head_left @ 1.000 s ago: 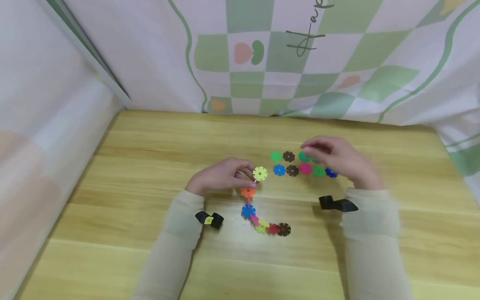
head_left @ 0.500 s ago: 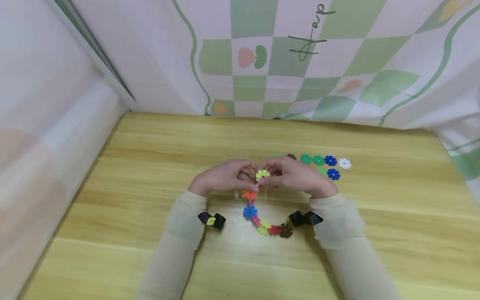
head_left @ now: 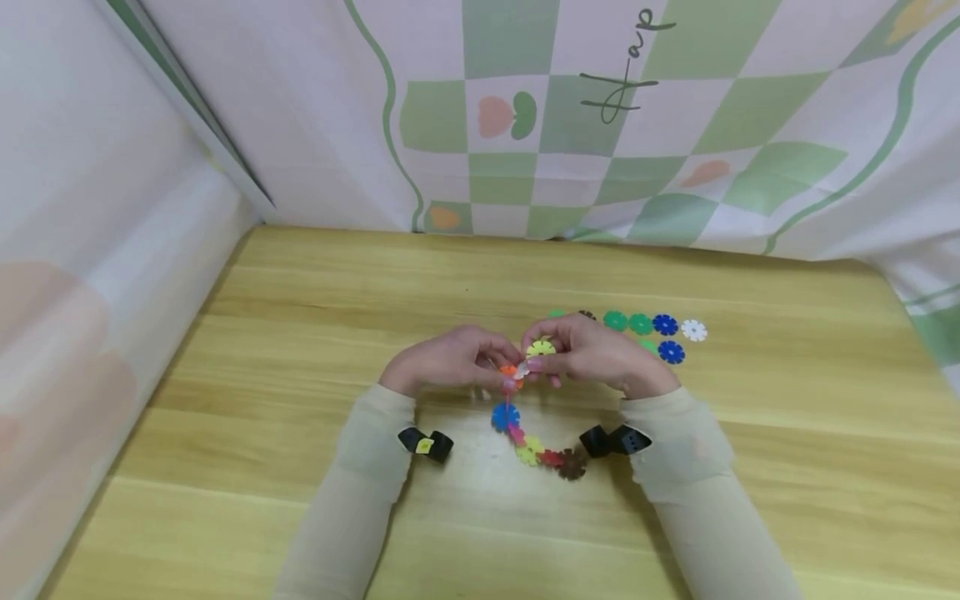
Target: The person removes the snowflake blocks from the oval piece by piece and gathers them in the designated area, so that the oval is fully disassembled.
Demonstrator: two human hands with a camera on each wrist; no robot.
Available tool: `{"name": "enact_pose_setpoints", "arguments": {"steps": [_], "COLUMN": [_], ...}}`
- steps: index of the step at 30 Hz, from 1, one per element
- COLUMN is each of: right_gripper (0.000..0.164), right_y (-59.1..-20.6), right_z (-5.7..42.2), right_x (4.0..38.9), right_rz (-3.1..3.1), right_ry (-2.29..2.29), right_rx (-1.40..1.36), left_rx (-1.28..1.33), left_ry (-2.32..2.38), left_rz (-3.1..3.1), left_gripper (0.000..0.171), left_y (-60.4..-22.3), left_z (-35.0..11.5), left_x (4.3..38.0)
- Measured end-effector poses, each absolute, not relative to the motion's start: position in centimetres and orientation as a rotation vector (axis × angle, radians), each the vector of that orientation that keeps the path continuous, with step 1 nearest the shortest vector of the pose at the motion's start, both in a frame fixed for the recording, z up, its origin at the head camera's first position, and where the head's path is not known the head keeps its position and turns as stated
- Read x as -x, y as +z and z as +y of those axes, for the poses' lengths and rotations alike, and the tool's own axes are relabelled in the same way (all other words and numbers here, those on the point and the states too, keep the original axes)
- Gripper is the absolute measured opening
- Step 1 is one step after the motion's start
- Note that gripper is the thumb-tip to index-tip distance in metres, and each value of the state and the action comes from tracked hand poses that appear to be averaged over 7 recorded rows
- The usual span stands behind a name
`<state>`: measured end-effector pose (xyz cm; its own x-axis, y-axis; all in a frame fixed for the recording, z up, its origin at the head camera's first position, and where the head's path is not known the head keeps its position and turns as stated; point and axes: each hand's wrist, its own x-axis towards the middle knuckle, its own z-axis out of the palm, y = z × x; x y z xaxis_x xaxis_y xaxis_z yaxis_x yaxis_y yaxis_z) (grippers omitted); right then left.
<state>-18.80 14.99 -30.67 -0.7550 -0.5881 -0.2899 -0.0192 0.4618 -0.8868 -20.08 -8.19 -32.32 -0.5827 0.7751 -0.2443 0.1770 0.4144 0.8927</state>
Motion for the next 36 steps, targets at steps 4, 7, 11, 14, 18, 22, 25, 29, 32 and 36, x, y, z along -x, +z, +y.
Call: {"name": "enact_pose_setpoints", "arguments": {"steps": [4,7,11,14,18,22,25,29,32,36], "right_gripper": [0.006,0.01,0.019,0.026,0.035,0.04,0.043,0.044,0.043,0.042], "right_y": [-30.7,-30.1,-28.7,-27.9,-27.6,-28.1,-29.0,-30.2,-30.7,-31.0], "right_z": [15.1,15.5,16.9,18.9,22.6,26.2,28.4,30.2,31.0,31.7], "right_x": [18.7,18.8,18.6,18.4,18.5,19.0,19.0,18.9,18.8,18.7], "right_rz": [2.141,2.178,2.289,2.417,2.615,2.745,2.79,2.786,2.724,2.64], "right_ry": [-1.268,-1.273,-1.318,-1.309,-1.161,-0.967,-0.864,-0.831,-0.86,-0.858], "right_rx": [0.495,0.436,0.315,0.252,0.172,0.045,-0.066,-0.187,-0.215,-0.207], "left_rx": [-0.778,-0.747,-0.7,-0.703,-0.706,-0.7,-0.731,-0.789,-0.804,-0.796], "left_ry": [1.152,1.156,1.17,1.159,1.159,1.178,1.164,1.126,1.117,1.114], "left_rz": [2.028,2.041,2.049,2.056,2.05,2.058,2.073,2.074,2.065,2.066], "left_gripper": [0.023,0.024,0.025,0.027,0.031,0.031,0.029,0.03,0.03,0.033], "left_y": [-32.6,-32.6,-32.4,-32.4,-32.3,-32.0,-31.7,-31.6,-31.6,-31.6], "left_z": [-8.1,-8.1,-8.3,-8.4,-8.5,-8.8,-8.8,-8.8,-8.7,-8.6], "left_x": [20.0,20.0,19.9,19.8,19.8,20.0,20.0,20.1,20.0,19.8]}}
